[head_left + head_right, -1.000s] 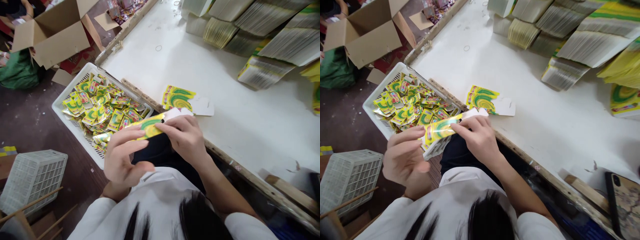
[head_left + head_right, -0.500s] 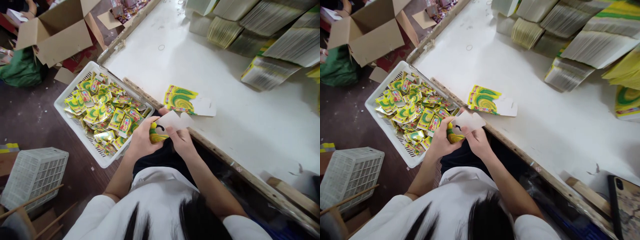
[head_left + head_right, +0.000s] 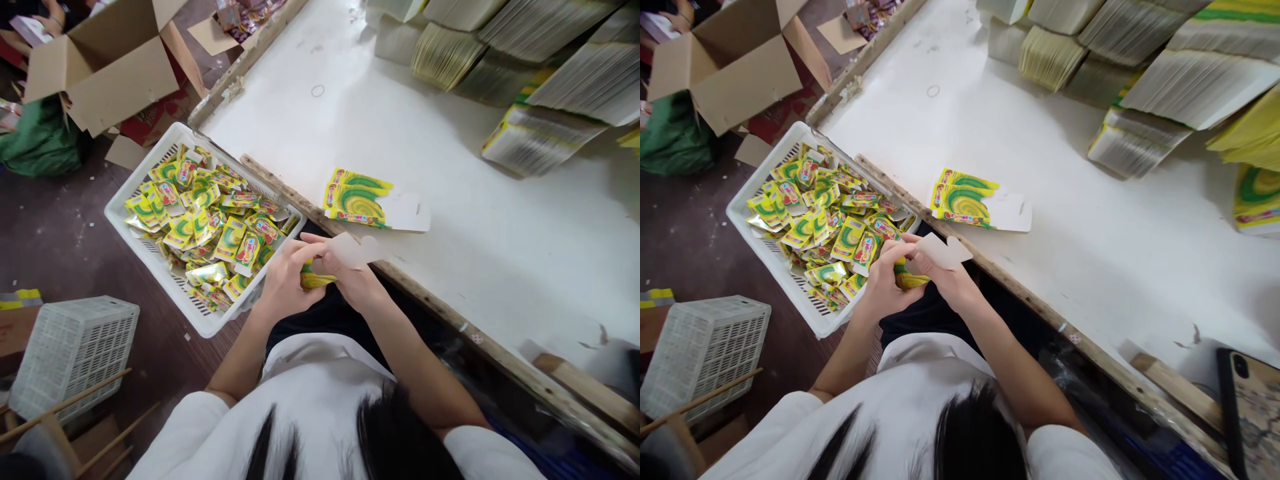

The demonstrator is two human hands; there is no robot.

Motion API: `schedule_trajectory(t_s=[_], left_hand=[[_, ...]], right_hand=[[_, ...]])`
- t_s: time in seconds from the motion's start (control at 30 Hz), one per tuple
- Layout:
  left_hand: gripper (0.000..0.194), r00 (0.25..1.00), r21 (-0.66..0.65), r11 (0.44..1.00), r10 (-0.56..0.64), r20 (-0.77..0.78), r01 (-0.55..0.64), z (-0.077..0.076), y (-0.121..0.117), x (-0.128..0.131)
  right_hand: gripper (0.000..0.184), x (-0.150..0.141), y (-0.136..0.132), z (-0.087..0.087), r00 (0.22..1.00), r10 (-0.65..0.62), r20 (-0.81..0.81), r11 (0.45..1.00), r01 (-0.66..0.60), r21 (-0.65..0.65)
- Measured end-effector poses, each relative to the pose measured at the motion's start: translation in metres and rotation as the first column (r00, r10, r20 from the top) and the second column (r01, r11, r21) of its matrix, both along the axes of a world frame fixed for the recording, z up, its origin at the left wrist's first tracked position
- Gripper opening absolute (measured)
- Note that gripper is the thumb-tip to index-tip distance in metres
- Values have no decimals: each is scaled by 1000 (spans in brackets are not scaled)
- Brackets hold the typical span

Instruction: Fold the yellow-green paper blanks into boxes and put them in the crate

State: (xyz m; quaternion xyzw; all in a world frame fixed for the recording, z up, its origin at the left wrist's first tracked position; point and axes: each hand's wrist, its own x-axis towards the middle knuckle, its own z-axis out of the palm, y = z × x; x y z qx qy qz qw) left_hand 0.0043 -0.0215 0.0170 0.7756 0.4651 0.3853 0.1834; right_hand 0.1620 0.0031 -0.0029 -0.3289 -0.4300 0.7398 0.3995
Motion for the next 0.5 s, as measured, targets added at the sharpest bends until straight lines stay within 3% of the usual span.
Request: schedule_trajectory(t_s=[0.13, 0.2, 0.27, 0.33, 0.4, 0.5], left_hand=[[57, 999, -122, 992, -7, 41, 12, 0, 0, 0], [57, 999, -204, 979, 7, 53, 4, -3, -1, 0], [69, 998, -255, 967, 30, 49, -17, -6, -2, 1], [85, 998, -286, 958, 45, 41, -32, -10, -1, 3], [92, 999, -306, 951, 41, 9, -37, -11, -1, 5], [75, 992, -272, 956, 93, -84, -112, -10, -1, 6]], right_hand=[[72, 3, -1, 7, 997, -35, 64, 973, 20, 229], [73, 6, -2, 11, 988, -51, 145, 915, -12, 403], [58, 7, -3, 13, 959, -117, 258, 837, -45, 545], [51, 8, -3, 11, 924, -203, 324, 790, -41, 612], [56, 9, -2, 8, 896, -279, 346, 780, 1, 626], [58, 12, 1, 4, 852, -367, 373, 763, 47, 644]])
